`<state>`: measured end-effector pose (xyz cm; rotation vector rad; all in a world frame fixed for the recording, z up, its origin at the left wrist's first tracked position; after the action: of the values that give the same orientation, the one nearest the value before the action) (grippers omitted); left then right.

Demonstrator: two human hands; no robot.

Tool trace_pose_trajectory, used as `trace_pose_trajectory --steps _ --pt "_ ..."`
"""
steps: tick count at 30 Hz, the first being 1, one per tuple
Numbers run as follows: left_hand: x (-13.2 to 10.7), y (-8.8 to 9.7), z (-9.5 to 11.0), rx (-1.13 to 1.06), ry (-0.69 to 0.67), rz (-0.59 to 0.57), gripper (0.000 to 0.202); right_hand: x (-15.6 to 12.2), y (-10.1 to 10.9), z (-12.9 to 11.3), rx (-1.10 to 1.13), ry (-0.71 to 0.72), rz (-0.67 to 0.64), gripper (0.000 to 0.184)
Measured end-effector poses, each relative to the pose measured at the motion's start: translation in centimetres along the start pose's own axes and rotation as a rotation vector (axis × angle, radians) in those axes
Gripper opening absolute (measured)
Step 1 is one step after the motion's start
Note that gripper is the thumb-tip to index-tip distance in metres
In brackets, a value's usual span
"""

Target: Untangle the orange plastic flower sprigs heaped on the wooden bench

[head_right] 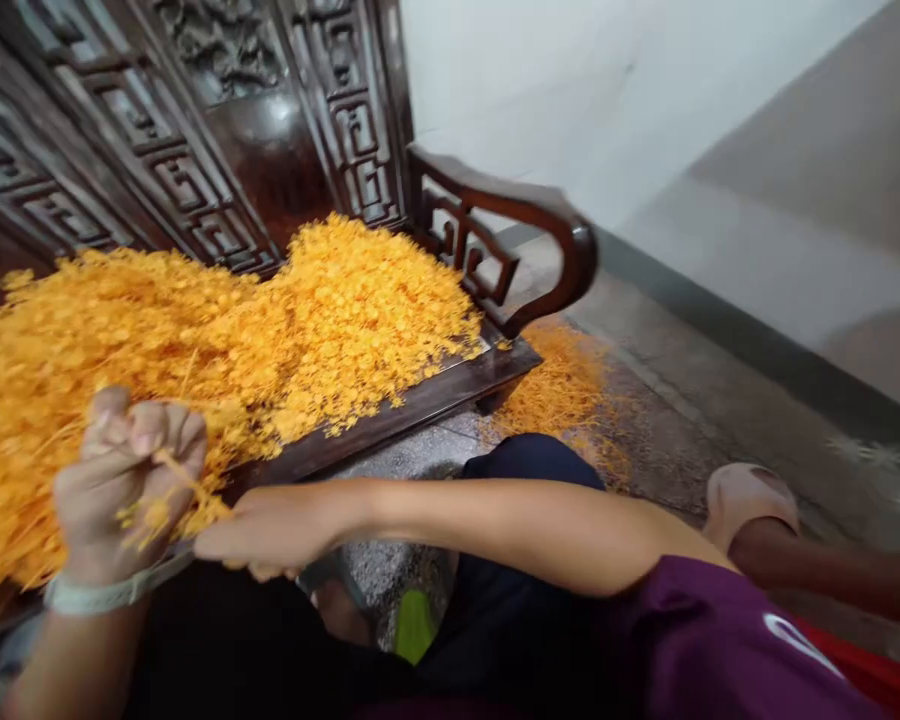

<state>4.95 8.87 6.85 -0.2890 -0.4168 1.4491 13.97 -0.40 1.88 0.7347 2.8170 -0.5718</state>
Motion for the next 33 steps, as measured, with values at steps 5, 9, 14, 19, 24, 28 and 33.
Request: trace_pose_trajectory --steps 5,9,14,19,24,28,33 --pt "1.5 0.8 -0.9 0.005 -0.071 0.056 0.041 -1.6 4.5 -2.5 -0.567 0.194 0.482 0.019" --pt "2.5 2.1 -2.1 0.007 -0.092 0.049 0.037 -2.7 6.9 -3.2 -0.589 0.376 0.707 0.048" --pt "2.2 2.7 -3.5 0.067 0.004 0.072 0.034 -2.9 7.1 -3.0 -0.014 0.513 0.523 0.031" --pt "1.0 2.6 -2.4 0.079 -0.007 0.057 0.036 -3.9 8.6 -2.9 0.323 0.530 0.564 0.031" --pt "0.2 2.0 -1.2 0.104 -0.049 0.052 0.039 -5.0 8.9 -3.8 0.343 0.542 0.603 0.030" --pt "0.1 2.9 0.5 0.030 -0.082 0.020 0.038 -7.6 12.9 -5.0 0.339 0.601 0.776 0.040" --pt "0.1 7.5 3.4 -0.122 -0.192 0.085 0.047 -14.0 18.7 -6.6 0.167 0.760 1.077 0.053"
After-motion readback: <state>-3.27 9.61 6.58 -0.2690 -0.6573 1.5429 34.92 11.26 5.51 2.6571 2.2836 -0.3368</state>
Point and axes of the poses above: each hand's wrist, its own x-axis towards the middle knuckle, its own y-axis out of the back of the hand, z = x × y, the point moved 8 cm from there along x, towards the middle knuckle, and after that the axes turned 6 degrees about x, right-handed, at the moved point
